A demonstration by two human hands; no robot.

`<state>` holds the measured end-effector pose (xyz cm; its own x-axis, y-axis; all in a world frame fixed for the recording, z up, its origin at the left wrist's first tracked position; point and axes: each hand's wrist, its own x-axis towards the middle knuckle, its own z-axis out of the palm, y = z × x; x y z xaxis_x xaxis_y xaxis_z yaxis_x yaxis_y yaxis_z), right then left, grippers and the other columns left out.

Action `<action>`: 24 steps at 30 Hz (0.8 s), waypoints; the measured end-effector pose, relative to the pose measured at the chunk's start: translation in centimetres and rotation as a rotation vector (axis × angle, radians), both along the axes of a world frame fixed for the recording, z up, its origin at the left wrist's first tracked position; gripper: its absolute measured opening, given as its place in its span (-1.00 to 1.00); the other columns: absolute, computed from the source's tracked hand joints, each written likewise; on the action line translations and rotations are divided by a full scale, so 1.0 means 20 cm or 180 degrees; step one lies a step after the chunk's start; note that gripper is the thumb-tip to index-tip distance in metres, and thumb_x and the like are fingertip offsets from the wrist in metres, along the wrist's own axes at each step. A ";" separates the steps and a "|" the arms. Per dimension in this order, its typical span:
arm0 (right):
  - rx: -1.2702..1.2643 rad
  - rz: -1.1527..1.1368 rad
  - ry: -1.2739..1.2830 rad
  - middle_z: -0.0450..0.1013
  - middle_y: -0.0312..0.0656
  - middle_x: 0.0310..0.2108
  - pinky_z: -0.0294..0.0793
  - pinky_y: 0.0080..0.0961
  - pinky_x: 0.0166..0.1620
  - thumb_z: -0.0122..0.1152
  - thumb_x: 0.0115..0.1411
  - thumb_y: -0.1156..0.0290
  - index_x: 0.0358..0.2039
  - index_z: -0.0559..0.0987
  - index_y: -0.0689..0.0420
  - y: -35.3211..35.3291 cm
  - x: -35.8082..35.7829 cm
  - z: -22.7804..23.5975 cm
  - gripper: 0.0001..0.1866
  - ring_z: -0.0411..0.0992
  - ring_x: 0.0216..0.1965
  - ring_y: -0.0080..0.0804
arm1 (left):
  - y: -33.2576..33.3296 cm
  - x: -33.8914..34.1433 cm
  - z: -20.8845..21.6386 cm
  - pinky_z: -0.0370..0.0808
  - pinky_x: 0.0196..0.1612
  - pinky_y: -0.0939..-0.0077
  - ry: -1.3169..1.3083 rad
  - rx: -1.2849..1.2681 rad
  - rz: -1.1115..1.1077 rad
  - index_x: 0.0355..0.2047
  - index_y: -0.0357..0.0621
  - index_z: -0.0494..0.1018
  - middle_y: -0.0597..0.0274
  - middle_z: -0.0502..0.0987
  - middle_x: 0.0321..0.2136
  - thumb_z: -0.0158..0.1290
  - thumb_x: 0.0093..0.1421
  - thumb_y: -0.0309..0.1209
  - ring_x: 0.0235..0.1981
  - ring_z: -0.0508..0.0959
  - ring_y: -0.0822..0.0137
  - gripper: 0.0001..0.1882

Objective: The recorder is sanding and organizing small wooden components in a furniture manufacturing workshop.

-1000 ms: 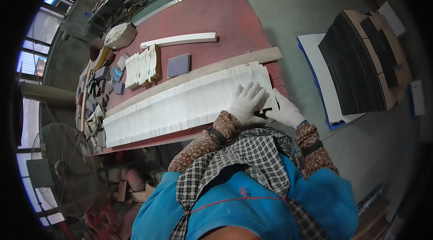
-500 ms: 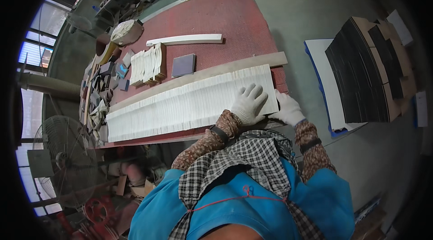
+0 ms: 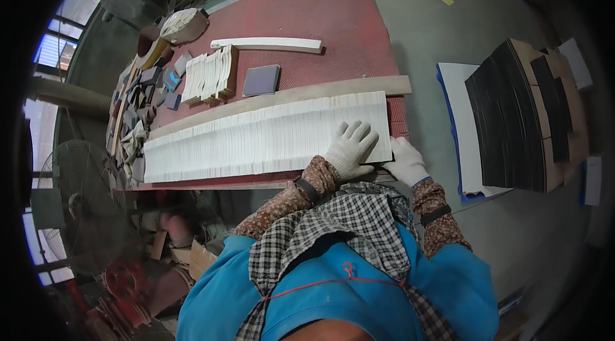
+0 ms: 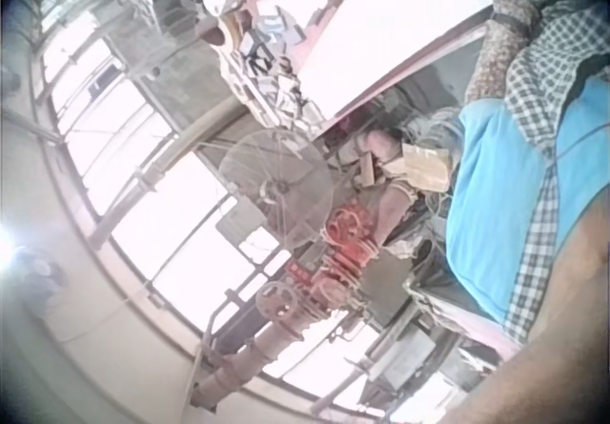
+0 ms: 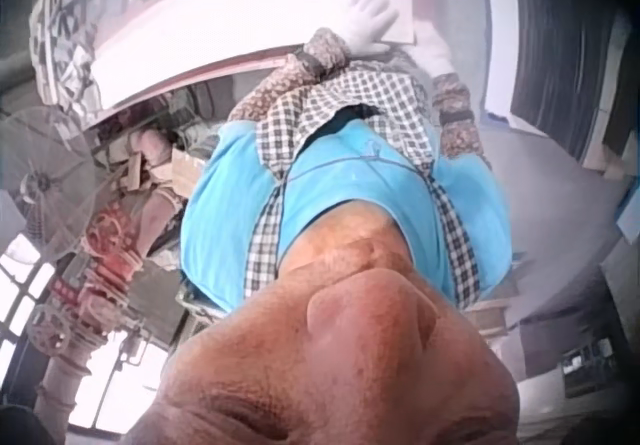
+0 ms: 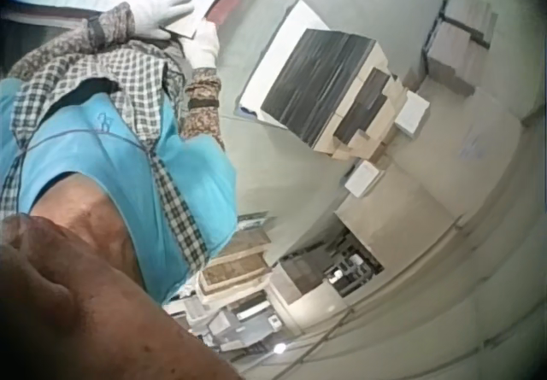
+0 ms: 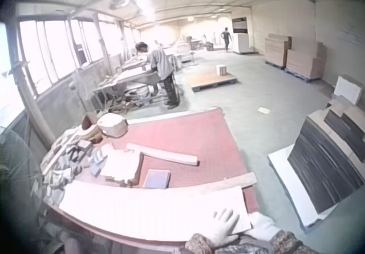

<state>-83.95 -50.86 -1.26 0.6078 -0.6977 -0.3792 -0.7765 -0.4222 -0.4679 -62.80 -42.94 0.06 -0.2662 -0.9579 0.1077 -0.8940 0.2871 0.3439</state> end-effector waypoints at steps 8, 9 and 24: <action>0.0670 0.0867 -0.0376 0.49 0.06 -0.03 0.50 -0.26 0.07 0.39 0.02 0.22 0.18 0.45 0.21 -0.21 -0.07 0.13 -0.29 0.52 -0.06 -0.06 | -0.04 -0.03 -0.08 0.23 0.20 -0.08 0.0162 -0.0478 -0.0073 0.15 -0.10 0.35 -0.02 0.36 0.09 0.35 -0.14 -0.02 0.21 0.33 -0.04 -0.15; 0.1749 0.0911 -0.1379 0.55 0.02 -0.07 0.50 -0.36 0.04 0.34 0.12 0.31 0.25 0.41 0.23 -0.25 -0.06 0.13 -0.32 0.52 -0.14 -0.23 | -0.04 -0.01 -0.09 0.23 0.20 -0.10 0.0272 -0.0524 -0.0032 0.14 -0.10 0.36 -0.03 0.36 0.09 0.34 -0.14 -0.04 0.21 0.33 -0.05 -0.16; 0.1643 -0.1052 -0.1580 0.57 0.03 0.05 0.45 -0.32 0.16 -0.03 0.48 0.11 0.17 0.51 0.33 -0.35 0.14 -0.24 -0.47 0.52 0.07 -0.22 | 0.03 -0.03 -0.22 0.14 0.35 -0.24 0.0315 -0.0571 0.0140 0.10 -0.24 0.41 -0.13 0.41 0.16 0.38 -0.19 -0.04 0.31 0.30 -0.11 -0.13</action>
<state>-81.24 -57.86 -6.02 0.5828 -0.6813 -0.4429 -0.4728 0.1590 -0.8667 -63.42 -42.43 -4.32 -0.2040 -0.9315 0.3011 -0.8715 0.3129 0.3776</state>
